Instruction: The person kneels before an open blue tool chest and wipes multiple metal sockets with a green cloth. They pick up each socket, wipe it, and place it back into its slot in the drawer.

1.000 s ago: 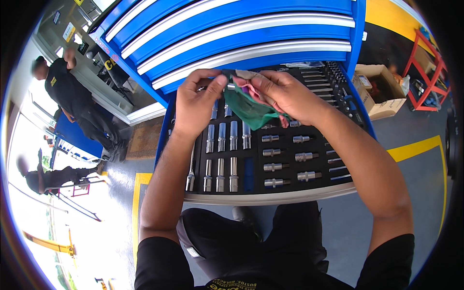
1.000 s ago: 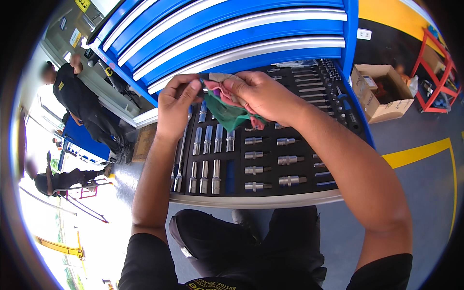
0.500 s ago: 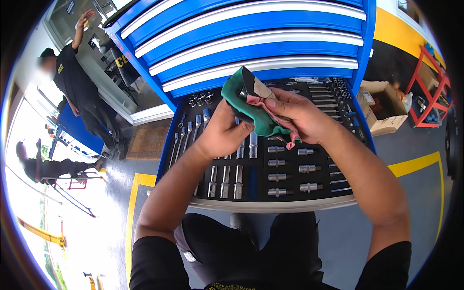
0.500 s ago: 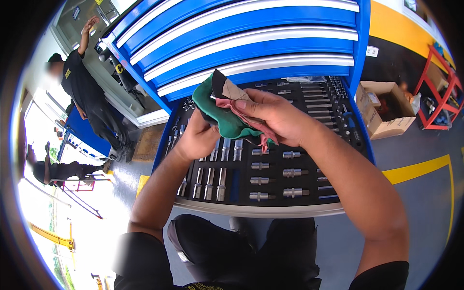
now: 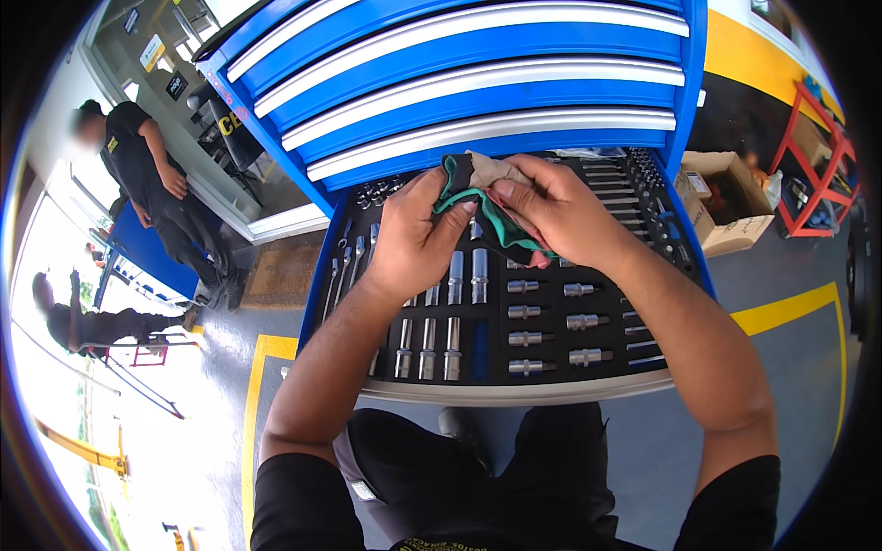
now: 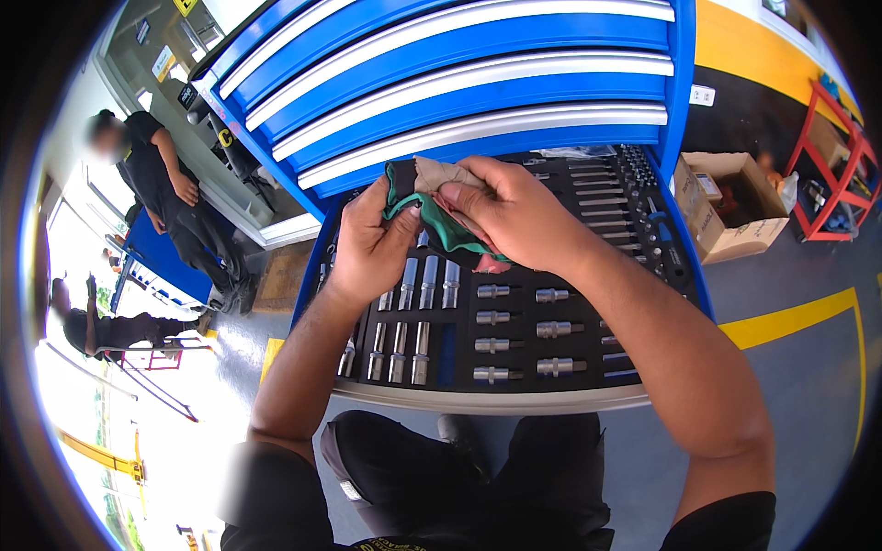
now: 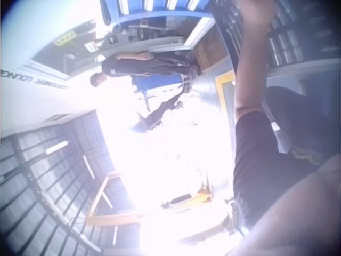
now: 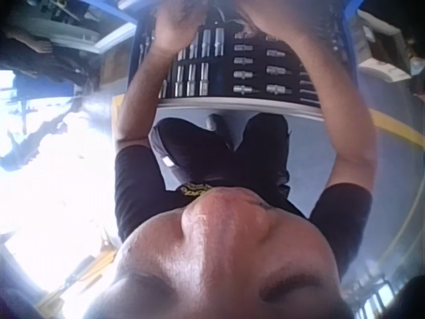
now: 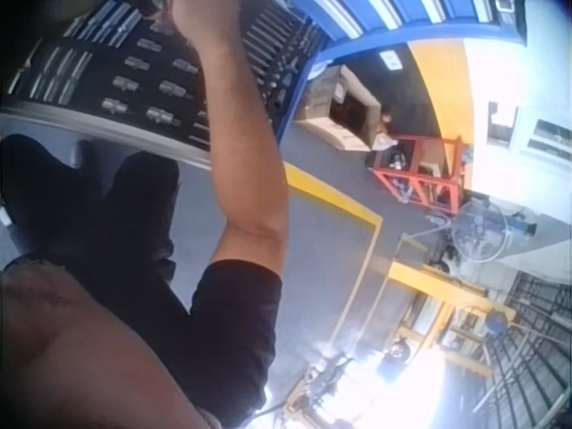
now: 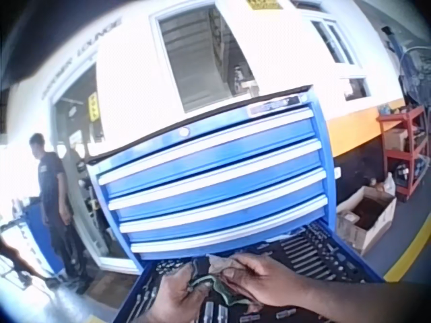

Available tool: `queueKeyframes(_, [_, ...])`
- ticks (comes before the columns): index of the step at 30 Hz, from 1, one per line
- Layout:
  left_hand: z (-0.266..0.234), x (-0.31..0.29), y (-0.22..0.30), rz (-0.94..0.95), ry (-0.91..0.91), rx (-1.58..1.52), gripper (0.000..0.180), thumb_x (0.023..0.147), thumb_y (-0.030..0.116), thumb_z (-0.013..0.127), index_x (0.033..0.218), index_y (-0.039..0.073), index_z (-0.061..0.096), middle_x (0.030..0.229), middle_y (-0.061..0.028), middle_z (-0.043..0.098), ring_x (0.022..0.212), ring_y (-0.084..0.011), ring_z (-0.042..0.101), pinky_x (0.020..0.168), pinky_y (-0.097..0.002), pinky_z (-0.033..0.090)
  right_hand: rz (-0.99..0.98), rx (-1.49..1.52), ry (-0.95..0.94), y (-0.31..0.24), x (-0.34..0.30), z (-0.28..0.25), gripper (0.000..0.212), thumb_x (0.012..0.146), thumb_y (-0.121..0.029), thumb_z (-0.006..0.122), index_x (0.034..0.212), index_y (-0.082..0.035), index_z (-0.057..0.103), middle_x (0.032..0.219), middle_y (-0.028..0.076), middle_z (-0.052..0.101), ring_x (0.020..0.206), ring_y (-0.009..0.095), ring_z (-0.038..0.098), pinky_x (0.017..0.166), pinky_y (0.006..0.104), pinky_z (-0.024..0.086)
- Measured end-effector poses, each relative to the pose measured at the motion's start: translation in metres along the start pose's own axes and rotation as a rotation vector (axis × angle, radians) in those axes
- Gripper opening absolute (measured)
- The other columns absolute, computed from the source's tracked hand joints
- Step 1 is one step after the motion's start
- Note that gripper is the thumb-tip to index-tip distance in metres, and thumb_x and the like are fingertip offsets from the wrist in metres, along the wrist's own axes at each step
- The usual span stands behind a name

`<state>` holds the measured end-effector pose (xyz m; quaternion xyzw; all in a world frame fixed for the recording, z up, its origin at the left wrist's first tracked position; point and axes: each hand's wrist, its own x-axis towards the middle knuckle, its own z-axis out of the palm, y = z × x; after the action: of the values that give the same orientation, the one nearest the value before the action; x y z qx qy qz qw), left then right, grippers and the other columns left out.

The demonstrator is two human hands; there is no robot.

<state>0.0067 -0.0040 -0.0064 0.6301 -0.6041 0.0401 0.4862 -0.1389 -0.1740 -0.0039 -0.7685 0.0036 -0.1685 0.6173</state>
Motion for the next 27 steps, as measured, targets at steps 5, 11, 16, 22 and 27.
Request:
queueKeyframes(5, [-0.004, 0.005, 0.001, 0.276, 0.023, 0.237, 0.028, 0.089, 0.006, 0.077, 0.112, -0.001, 0.062, 0.094, -0.0168, 0.066, 0.081, -0.0317, 0.067, 0.074, -0.036, 0.053, 0.155, 0.409, 0.015, 0.003, -0.003, 0.002, 0.042, 0.106, -0.036, 0.059, 0.121, 0.002, 0.068, 0.101, 0.007, 0.073, 0.084, 0.009, 0.067, 0.072, 0.0249, 0.054])
queueKeyframes(11, [-0.003, -0.002, -0.014, -0.05, 0.028, -0.096, 0.019, 0.095, 0.006, 0.072, 0.108, 0.0, 0.059, 0.091, -0.0121, 0.067, 0.079, -0.0221, 0.066, 0.07, -0.0319, 0.051, 0.002, 0.3, -0.061, 0.012, 0.003, -0.003, 0.037, 0.103, -0.025, 0.066, 0.13, -0.001, 0.061, 0.106, 0.007, 0.071, 0.092, 0.011, 0.067, 0.08, 0.0267, 0.055])
queueKeyframes(16, [-0.005, 0.002, -0.023, -0.216, -0.075, -0.416, 0.007, 0.104, 0.006, 0.063, 0.106, 0.0, 0.061, 0.094, -0.0055, 0.066, 0.083, -0.0093, 0.063, 0.069, -0.0262, 0.05, -0.145, 0.097, -0.028, 0.019, 0.004, -0.001, 0.036, 0.1, -0.013, 0.069, 0.131, 0.0, 0.057, 0.107, 0.008, 0.068, 0.093, 0.012, 0.067, 0.085, 0.0292, 0.056])
queueKeyframes(22, [-0.008, 0.002, -0.021, 0.032, -0.057, -0.127, 0.015, 0.092, 0.001, 0.075, 0.101, -0.003, 0.064, 0.097, -0.008, 0.062, 0.084, -0.0143, 0.062, 0.073, -0.0285, 0.051, 0.058, 0.137, 0.009, 0.019, 0.006, -0.001, 0.028, 0.107, -0.029, 0.058, 0.113, -0.003, 0.063, 0.084, 0.0, 0.059, 0.077, 0.007, 0.058, 0.076, 0.0251, 0.051])
queueKeyframes(27, [-0.007, 0.003, -0.006, 0.141, -0.014, 0.059, 0.03, 0.077, -0.002, 0.082, 0.102, -0.002, 0.065, 0.096, -0.0108, 0.064, 0.084, -0.0207, 0.064, 0.074, -0.0313, 0.052, 0.114, 0.393, 0.053, 0.015, 0.005, 0.002, 0.033, 0.109, -0.037, 0.054, 0.101, -0.007, 0.065, 0.078, -0.004, 0.056, 0.068, 0.003, 0.051, 0.063, 0.021, 0.044])
